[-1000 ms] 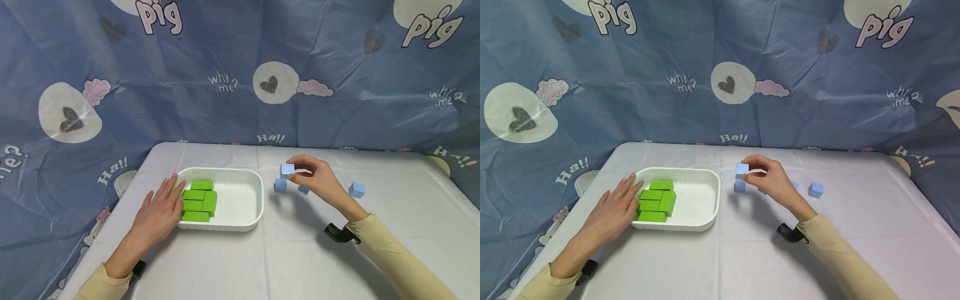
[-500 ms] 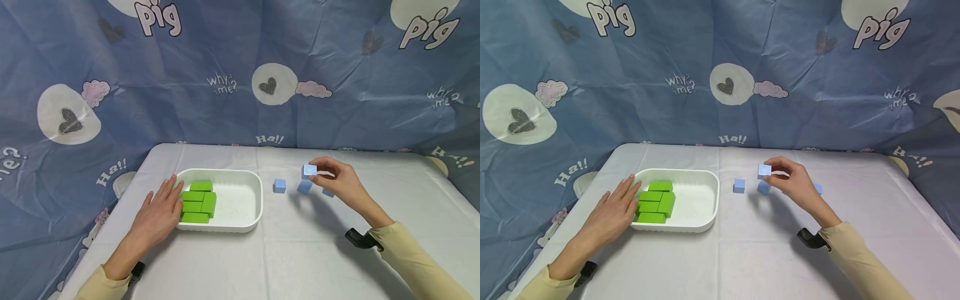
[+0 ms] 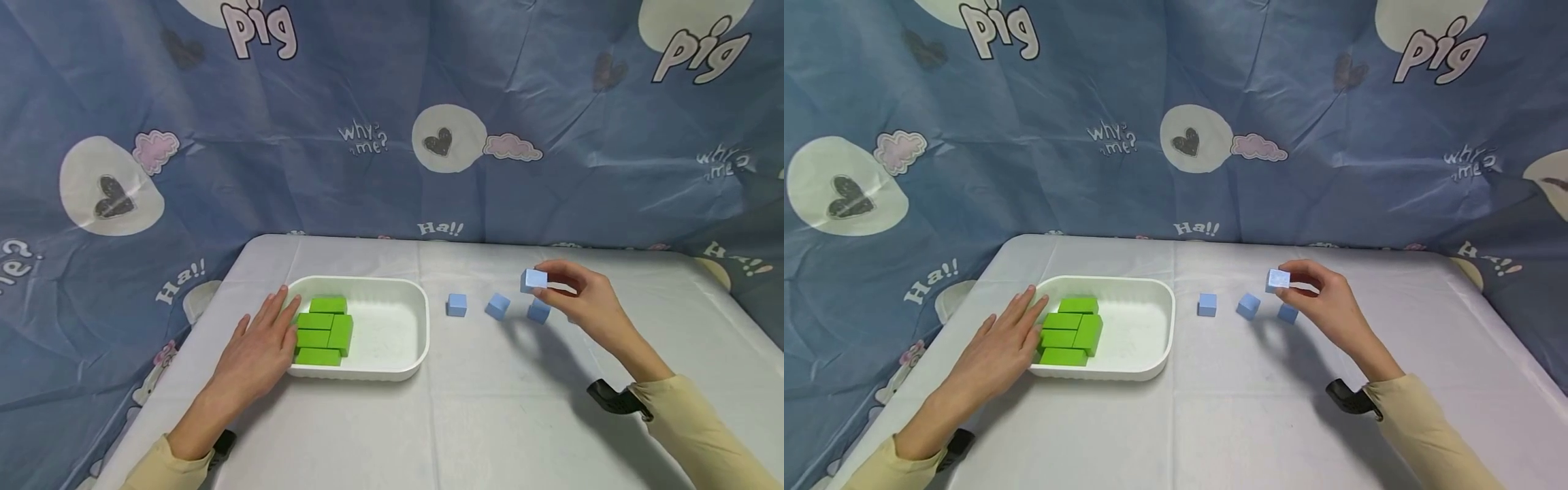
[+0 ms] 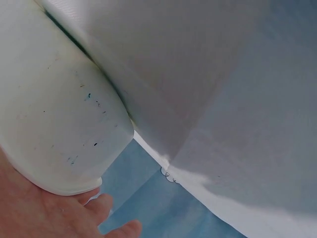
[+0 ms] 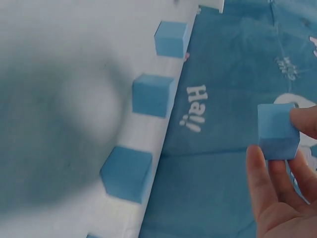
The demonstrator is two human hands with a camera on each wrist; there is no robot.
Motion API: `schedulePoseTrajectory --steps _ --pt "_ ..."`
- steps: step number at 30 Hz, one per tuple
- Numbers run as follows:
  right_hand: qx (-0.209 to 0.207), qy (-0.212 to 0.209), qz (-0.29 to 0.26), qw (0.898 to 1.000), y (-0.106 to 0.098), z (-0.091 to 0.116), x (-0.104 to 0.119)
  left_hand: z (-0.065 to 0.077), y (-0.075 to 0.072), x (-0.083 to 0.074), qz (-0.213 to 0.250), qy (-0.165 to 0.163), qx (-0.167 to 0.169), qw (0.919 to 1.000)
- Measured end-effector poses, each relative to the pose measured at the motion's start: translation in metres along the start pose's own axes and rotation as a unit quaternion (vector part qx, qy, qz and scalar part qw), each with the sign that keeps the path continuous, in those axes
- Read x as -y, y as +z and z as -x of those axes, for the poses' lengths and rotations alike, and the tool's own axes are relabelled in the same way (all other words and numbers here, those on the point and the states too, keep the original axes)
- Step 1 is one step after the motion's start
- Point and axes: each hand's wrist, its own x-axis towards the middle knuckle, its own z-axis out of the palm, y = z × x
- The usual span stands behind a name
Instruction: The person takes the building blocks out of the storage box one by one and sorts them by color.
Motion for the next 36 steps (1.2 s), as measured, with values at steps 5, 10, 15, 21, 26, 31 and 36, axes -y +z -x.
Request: schedulePoseTrajectory --steps 5,10,15,21,26,31,36 --pt "-0.009 0.02 0.024 0.999 -0.01 0.007 -0.006 0.0 0.001 0.0 0.005 -0.002 -0.005 1.0" --pt "-0.023 0.028 0.052 0.998 -0.02 0.012 -0.012 0.0 0.0 0.0 0.015 -0.003 -0.007 0.9999" --pt "-0.043 0.016 0.076 0.996 -0.029 0.017 -0.02 0.0 0.001 0.0 0.018 -0.003 -0.004 0.9998" --pt "-0.046 0.016 0.101 0.994 -0.038 0.02 -0.028 0.0 0.002 0.0 0.011 -0.003 -0.011 0.9999" --pt "-0.057 0.025 0.113 0.992 -0.048 0.025 -0.035 0.0 0.003 0.0 0.012 -0.002 -0.012 0.9998" --pt "-0.061 0.038 0.142 0.987 -0.059 0.029 -0.04 0.001 0.003 0.0 0.014 0.0 -0.009 0.9999" --pt "-0.064 0.065 0.158 0.983 -0.069 0.031 -0.047 0.0 0.002 0.0 0.017 -0.001 -0.013 0.9998"
